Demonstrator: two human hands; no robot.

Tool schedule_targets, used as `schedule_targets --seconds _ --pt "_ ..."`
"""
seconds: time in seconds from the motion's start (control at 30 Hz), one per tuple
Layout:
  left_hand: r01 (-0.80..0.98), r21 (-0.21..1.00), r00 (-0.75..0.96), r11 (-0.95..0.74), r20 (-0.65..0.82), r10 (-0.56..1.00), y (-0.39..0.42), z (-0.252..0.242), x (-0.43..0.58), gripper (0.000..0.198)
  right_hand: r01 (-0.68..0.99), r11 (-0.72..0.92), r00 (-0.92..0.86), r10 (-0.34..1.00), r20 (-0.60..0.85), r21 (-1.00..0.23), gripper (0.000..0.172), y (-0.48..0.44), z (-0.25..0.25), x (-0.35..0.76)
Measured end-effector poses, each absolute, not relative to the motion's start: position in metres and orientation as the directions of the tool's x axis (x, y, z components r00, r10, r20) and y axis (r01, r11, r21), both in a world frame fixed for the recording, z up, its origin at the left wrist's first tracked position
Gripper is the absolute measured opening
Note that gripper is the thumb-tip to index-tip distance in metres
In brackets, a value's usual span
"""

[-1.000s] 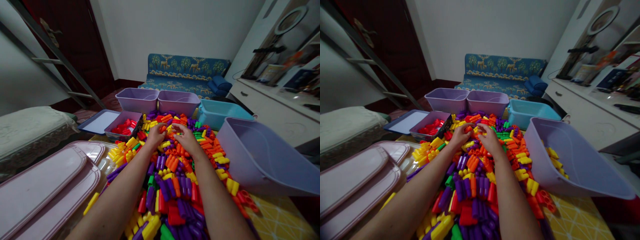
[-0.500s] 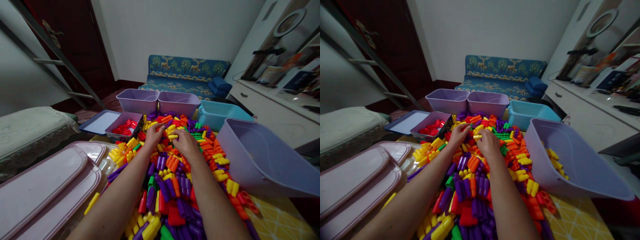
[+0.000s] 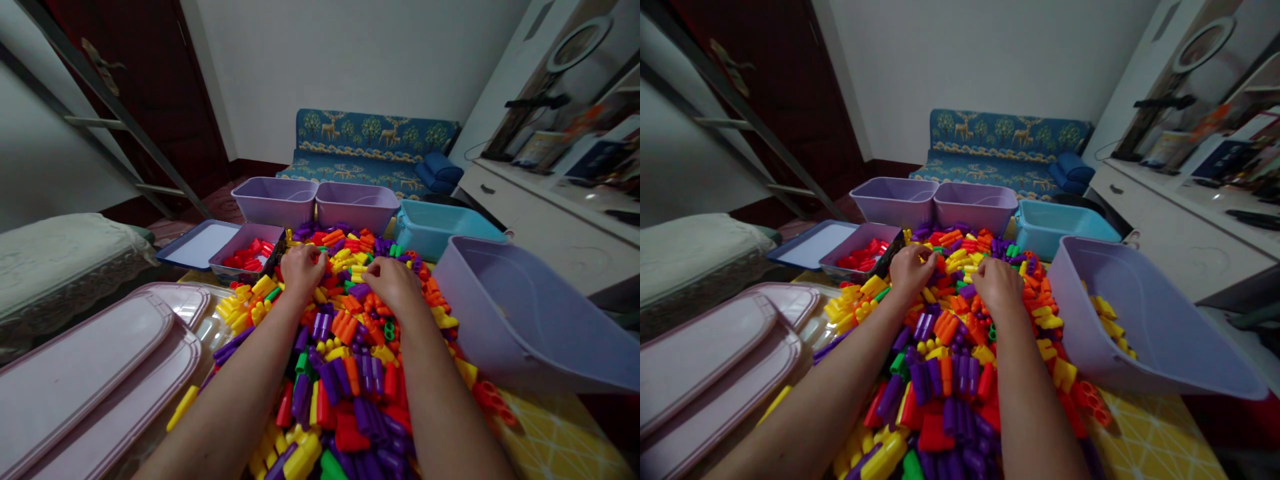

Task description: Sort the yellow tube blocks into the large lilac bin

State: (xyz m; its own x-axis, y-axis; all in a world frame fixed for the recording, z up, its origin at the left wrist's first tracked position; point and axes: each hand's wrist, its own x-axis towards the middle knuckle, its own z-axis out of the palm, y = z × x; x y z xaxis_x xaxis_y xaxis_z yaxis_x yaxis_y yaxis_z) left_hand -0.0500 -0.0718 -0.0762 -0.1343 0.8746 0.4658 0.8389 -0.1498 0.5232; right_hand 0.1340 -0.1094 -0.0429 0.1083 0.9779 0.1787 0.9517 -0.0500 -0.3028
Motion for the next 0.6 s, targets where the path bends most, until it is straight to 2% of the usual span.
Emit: schedule_targets --seconds 0.07,0.17,0.27,0.37,0.47,0.53,0.6 --pt "0.887 0.46 -0.152 -0.05 0.39 0.908 -0.077 -0.067 -0.051 0.036 0.95 0.009 0.017 0.997 0.082 -0.312 0.018 -0.112 -0.041 0.137" --pt "0.916 0.401 -0.133 0.033 0.224 0.965 -0.081 -0.055 -0.051 0.041 0.933 0.098 -0.096 0.995 0.022 -0.346 0.035 -0.114 -0.042 0.14" --pt "0.932 0.362 -0.028 -0.02 0.126 0.992 -0.083 -0.05 -0.051 0.041 0.921 0.149 -0.147 0.989 0.033 -0.36 0.049 -0.113 -0.048 0.137" --pt "0.926 0.345 0.119 -0.152 0.116 0.986 -0.083 -0.054 -0.051 0.039 0.935 0.158 -0.153 0.987 0.04 -0.318 0.048 -0.111 -0.053 0.131" --pt "0.871 0.409 0.236 -0.271 0.134 0.962 -0.079 -0.065 -0.048 0.048 0.936 0.171 -0.162 0.985 0.054 -0.309 0.059 -0.11 -0.056 0.122" --pt "0.795 0.499 0.291 -0.345 0.185 0.938 -0.075 -0.074 -0.046 0.05 0.923 0.191 -0.175 0.982 0.078 -0.335 0.066 -0.108 -0.059 0.118" --pt "0.665 0.622 0.324 -0.414 0.26 0.91 -0.069 -0.082 -0.043 0.055 0.891 0.229 -0.197 0.973 0.12 -0.392 0.066 -0.105 -0.063 0.115"
